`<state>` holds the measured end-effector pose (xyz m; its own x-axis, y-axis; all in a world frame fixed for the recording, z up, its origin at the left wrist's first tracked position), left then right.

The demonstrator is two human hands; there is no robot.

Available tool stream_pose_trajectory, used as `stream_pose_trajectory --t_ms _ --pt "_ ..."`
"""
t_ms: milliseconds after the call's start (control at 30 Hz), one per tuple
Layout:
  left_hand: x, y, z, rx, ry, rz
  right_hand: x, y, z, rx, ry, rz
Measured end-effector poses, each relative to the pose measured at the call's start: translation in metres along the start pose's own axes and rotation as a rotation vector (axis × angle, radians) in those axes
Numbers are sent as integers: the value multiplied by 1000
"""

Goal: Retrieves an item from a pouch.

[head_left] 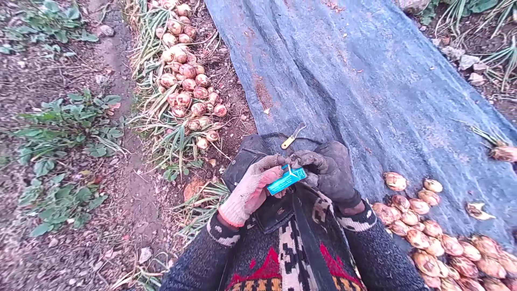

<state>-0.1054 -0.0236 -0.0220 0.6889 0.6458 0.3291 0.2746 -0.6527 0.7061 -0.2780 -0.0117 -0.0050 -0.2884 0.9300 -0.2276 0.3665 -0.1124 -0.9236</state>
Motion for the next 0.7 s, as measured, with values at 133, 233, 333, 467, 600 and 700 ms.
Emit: stream_pose_trajectory --t_ms 133,233,333,467,600,700 --pt "-1 3 -1 -62 68 -18 0 -1 4 147 218 -22" --pt "1 6 5 -210 240 -115 5 -7 14 270 536 -71" --pt "6 14 12 -467 457 -211 5 -13 9 343 451 -34" --pt "8 19 1 -603 453 -265 3 6 2 320 343 -254" --pt "10 17 -9 -818 308 -251 -1 8 8 104 396 -264" --pt "9 16 -12 -985 175 -223 -3 11 12 83 415 -285"
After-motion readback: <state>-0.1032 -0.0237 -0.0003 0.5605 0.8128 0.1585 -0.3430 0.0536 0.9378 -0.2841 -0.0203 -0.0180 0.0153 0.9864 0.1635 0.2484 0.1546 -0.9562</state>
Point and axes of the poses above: each hand's wrist, its own x-axis away from the middle knuckle, its own z-axis out of the back of the hand, y = z × x, the point moved 7 cm from there along -x, towards the middle knuckle, and after that the axes turned 3 degrees about -y, right-handed, at the moved point
